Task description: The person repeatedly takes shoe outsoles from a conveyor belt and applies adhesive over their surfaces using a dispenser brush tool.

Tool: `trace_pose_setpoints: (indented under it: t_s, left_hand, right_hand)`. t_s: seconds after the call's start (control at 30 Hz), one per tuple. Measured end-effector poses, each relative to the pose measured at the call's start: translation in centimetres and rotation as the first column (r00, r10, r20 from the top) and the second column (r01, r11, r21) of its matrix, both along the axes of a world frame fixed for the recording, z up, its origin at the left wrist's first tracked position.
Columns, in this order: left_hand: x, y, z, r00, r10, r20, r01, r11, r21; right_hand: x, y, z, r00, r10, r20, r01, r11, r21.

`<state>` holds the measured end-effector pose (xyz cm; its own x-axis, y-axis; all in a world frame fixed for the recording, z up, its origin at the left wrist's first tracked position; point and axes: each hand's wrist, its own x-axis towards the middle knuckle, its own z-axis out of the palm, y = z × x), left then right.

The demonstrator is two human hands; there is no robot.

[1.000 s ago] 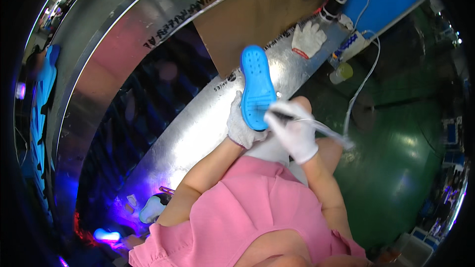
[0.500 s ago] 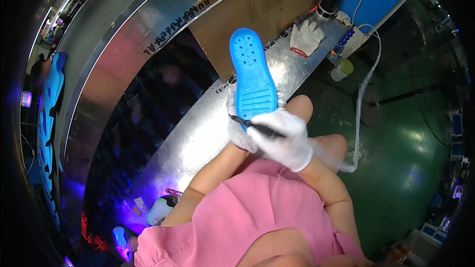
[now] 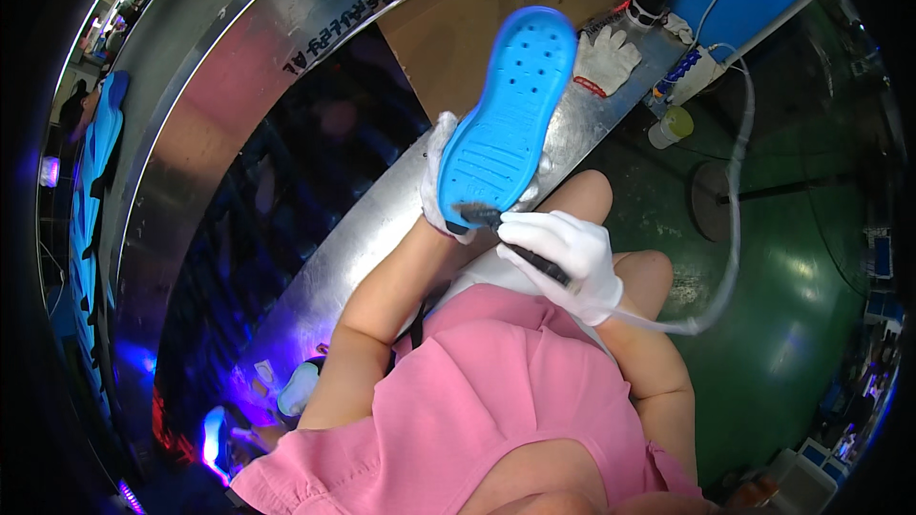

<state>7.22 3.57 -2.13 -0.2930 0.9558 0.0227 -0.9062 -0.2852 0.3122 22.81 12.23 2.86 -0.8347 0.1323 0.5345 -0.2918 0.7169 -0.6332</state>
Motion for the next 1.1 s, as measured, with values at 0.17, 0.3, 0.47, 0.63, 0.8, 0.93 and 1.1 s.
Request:
trace_pose_setpoints:
  t_s: [0.17, 0.3, 0.47, 0.63, 0.8, 0.93, 1.1]
  left_hand:
    - [-1.6, 0.0, 1.7, 0.997, -0.009, 0.072, 0.026, 0.97, -0.242]
    - [-4.6, -0.6, -1.0, 0.943, -0.332, 0.0, 0.329, 0.936, -0.125]
    - [-5.4, -0.7, 1.0, 0.811, -0.241, -0.533, 0.017, 0.92, -0.391]
    - [-5.3, -0.8, 3.6, 0.773, -0.308, -0.555, 0.009, 0.88, -0.476]
    - [-5.7, -1.4, 4.0, 0.672, -0.342, -0.657, -0.141, 0.812, -0.567]
    - [-7.4, -1.4, 2.6, 0.539, -0.252, -0.804, -0.162, 0.905, -0.392]
    - [-10.0, -2.3, -1.1, 0.346, -0.148, -0.926, -0.099, 0.976, -0.193]
  right_hand:
    - [-0.7, 1.7, 0.9, 0.994, 0.111, -0.014, -0.11, 0.992, 0.056]
    - [-0.2, -0.2, 1.4, 0.982, 0.176, 0.068, -0.175, 0.984, -0.024]
    - [0.3, 0.2, 1.7, 0.98, 0.128, 0.155, -0.153, 0.974, 0.165]
    - [-0.1, 1.2, 2.2, 0.995, 0.069, 0.07, -0.051, 0.972, -0.228]
    - [0.7, 1.2, 3.4, 0.957, 0.195, 0.215, -0.223, 0.969, 0.111]
    - [0.5, 2.6, 2.0, 0.993, 0.119, 0.024, -0.12, 0.991, 0.059]
    - [0.8, 2.0, 3.6, 0.992, 0.114, -0.061, -0.111, 0.992, 0.059]
